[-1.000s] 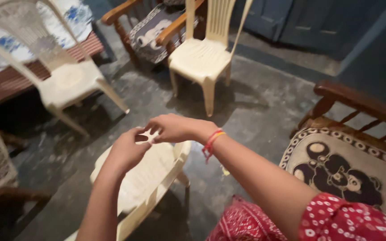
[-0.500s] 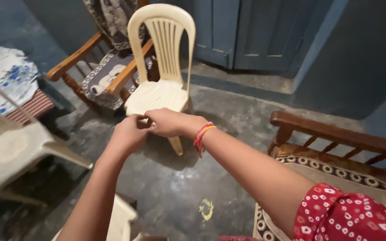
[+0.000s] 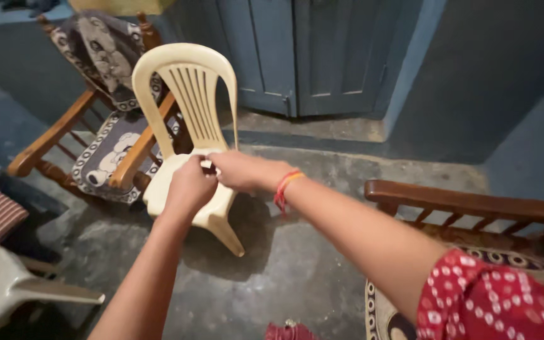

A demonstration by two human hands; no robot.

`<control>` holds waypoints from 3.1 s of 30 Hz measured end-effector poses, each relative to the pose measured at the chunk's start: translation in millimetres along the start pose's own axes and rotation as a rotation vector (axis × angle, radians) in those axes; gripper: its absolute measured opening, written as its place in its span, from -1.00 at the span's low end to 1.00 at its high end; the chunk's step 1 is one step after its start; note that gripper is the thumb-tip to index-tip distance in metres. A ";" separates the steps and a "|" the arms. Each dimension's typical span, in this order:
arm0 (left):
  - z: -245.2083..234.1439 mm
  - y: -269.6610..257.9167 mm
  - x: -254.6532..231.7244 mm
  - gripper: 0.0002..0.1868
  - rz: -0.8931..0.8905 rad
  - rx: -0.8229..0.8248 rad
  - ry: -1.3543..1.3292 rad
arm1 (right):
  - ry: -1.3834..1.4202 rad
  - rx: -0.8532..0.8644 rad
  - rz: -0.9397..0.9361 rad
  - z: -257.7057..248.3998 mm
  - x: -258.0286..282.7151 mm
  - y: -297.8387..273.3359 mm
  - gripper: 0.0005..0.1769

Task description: The person moves several white plastic chairs and a wooden chair with a teddy bear cushion around a room. They lift and reposition the chairs one by one, adjusting their placement near a bed and other furniture.

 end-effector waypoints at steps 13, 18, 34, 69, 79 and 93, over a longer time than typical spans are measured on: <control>9.3 143.6 1.6 -0.53 0.030 -0.002 -0.131 | 0.025 -0.064 0.101 -65.5 -51.7 82.3 -0.45; 35.2 192.7 -14.2 -0.53 0.033 -0.038 -0.112 | -0.105 -0.024 0.309 -101.6 -82.2 97.0 -0.50; 121.8 393.7 -75.8 -0.40 -0.106 -0.159 -0.044 | -0.102 -0.112 -0.004 -220.4 -287.3 208.3 -0.44; 139.6 546.8 6.6 -0.32 -0.344 -0.259 -0.022 | -0.065 -0.002 -0.050 -189.0 -385.7 385.8 -0.38; 187.8 589.6 17.3 -0.25 -0.547 -0.421 -0.033 | 0.038 0.179 -0.181 -185.7 -461.3 435.4 -0.32; 187.3 567.3 62.0 -0.21 -0.808 -0.377 0.088 | 0.271 0.355 -0.293 -123.1 -476.9 475.9 -0.42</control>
Point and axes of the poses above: each hand's wrist, its own y-axis towards the middle knuckle, its own z-axis out of the palm, x = y × z, the point moved 3 cm from there along y, towards the middle knuckle, and after that the axes turned 3 degrees about z, right-handed, at the moved point
